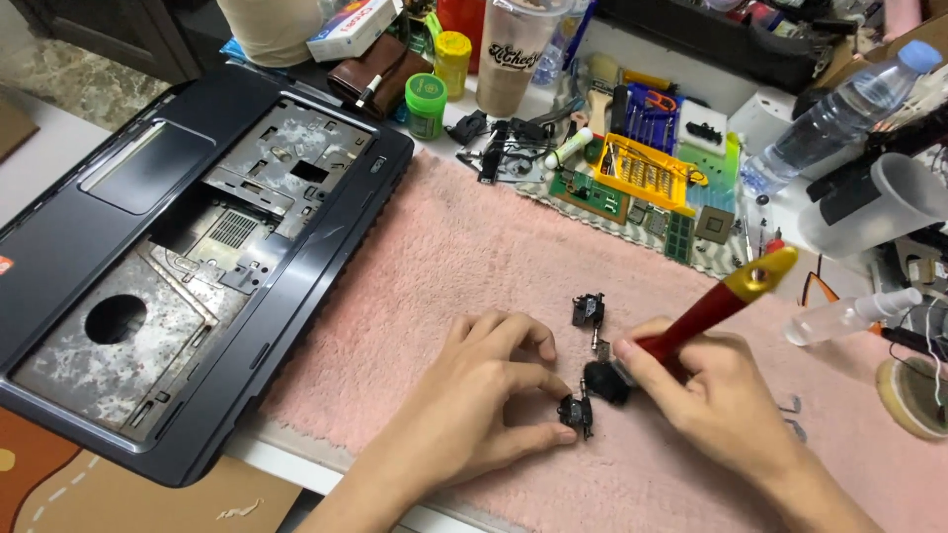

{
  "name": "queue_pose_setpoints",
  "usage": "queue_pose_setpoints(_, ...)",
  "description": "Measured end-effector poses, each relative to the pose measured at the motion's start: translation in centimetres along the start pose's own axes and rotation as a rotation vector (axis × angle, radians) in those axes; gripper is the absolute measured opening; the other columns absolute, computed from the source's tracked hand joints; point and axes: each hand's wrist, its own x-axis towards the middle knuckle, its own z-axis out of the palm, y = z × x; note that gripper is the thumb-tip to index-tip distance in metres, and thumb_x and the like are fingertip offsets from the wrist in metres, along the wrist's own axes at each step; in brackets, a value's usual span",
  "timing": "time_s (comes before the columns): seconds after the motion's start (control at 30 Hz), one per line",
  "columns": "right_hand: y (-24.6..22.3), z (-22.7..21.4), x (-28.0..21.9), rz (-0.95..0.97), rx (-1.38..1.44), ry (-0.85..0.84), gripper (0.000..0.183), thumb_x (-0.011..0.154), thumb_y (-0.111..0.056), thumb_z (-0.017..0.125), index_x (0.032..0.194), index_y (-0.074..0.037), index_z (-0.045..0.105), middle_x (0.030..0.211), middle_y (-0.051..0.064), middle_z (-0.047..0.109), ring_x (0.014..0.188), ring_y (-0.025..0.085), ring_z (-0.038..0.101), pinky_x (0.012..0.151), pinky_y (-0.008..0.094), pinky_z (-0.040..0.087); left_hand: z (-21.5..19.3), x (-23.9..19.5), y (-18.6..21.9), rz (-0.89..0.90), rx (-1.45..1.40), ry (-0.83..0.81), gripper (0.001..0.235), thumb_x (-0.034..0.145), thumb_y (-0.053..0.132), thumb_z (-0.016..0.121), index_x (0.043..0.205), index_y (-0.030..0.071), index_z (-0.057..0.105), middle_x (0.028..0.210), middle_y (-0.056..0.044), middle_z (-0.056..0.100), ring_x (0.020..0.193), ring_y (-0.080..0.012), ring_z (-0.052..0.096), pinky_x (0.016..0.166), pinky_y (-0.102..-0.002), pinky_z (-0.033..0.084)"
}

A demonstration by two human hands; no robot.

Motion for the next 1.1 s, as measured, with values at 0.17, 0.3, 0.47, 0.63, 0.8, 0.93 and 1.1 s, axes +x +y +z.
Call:
queue_pose_setpoints(0.17, 2.2, -0.3, 0.4, -0.107, 0.025, -0.164, 0.030, 0.101, -0.029, 0.074, 0.113, -0.012, 0.095, 0.110, 0.004, 0.102, 0.087, 0.017, 0.094, 0.080, 0.029, 0.075, 0.1, 0.0, -0.1, 0.012, 0.006, 0.019, 0.035, 0.093, 0.055, 0.086, 0.111, 0.025, 0.090, 0.127, -0.004, 0.066, 0.125, -0.0304, 0.062, 0.101, -0.048, 0.042)
queue_pose_setpoints(0.3, -0.2, -1.0, 0.7, -0.290, -0.117, -0.113, 0.024, 0.102, -0.031, 0.075, 0.104, -0.013, 0.092, 0.100, -0.002, 0.097, 0.080, 0.015, 0.086, 0.072, 0.030, 0.068, 0.1, -0.1, -0.2, 0.006, 0.001, 0.009, 0.033, 0.093, 0.054, 0.086, 0.109, 0.025, 0.091, 0.127, -0.003, 0.066, 0.126, -0.0300, 0.061, 0.101, -0.047, 0.042)
queue_pose_setpoints(0.47, -0.7, -2.4, 1.2, -0.307, -0.234, -0.277, 0.030, 0.103, -0.042, 0.075, 0.112, -0.019, 0.092, 0.106, -0.004, 0.100, 0.095, 0.015, 0.094, 0.088, 0.033, 0.070, 0.3, -0.1, -0.1, -0.010, -0.011, 0.044, 0.029, 0.089, 0.053, 0.091, 0.098, 0.026, 0.093, 0.127, 0.000, 0.066, 0.128, -0.0297, 0.058, 0.101, -0.048, 0.042)
queue_pose_setpoints(0.63, -1.5, -1.9, 1.1, -0.368, -0.172, -0.296, 0.031, 0.108, -0.040, 0.070, 0.117, -0.018, 0.090, 0.110, -0.003, 0.097, 0.098, 0.016, 0.091, 0.091, 0.033, 0.066, 0.3, 0.0, -0.1, -0.054, -0.025, 0.056, 0.033, 0.084, 0.051, 0.097, 0.099, 0.023, 0.091, 0.125, -0.001, 0.066, 0.125, -0.0293, 0.060, 0.104, -0.048, 0.044)
queue_pose_setpoints(0.8, -0.8, -1.1, 0.5, -0.279, -0.276, -0.226, 0.028, 0.104, -0.040, 0.074, 0.113, -0.020, 0.092, 0.108, -0.003, 0.099, 0.096, 0.017, 0.095, 0.088, 0.036, 0.069, 0.5, -0.2, -0.4, -0.071, -0.043, 0.074, 0.043, 0.084, 0.056, 0.095, 0.106, 0.019, 0.091, 0.122, -0.003, 0.063, 0.123, -0.0298, 0.057, 0.106, -0.047, 0.045)
queue_pose_setpoints(0.93, 0.5, -0.8, -0.7, -0.194, -0.063, -0.121, 0.027, 0.104, -0.034, 0.075, 0.106, -0.017, 0.094, 0.105, -0.006, 0.099, 0.094, 0.012, 0.090, 0.094, 0.028, 0.064, 0.2, 0.0, -0.2, -0.058, -0.034, 0.082, 0.042, 0.083, 0.055, 0.095, 0.107, 0.021, 0.091, 0.125, -0.004, 0.064, 0.127, -0.0320, 0.056, 0.107, -0.049, 0.045)
queue_pose_setpoints(1.1, 2.0, 0.8, -0.9, -0.298, -0.137, 0.022, 0.028, 0.100, -0.038, 0.079, 0.112, -0.019, 0.094, 0.116, -0.001, 0.098, 0.110, 0.018, 0.091, 0.108, 0.036, 0.064, -0.3, -0.2, 0.0, -0.001, -0.037, 0.107, 0.036, 0.084, 0.052, 0.094, 0.102, 0.021, 0.089, 0.126, -0.006, 0.065, 0.128, -0.0333, 0.060, 0.111, -0.049, 0.044)
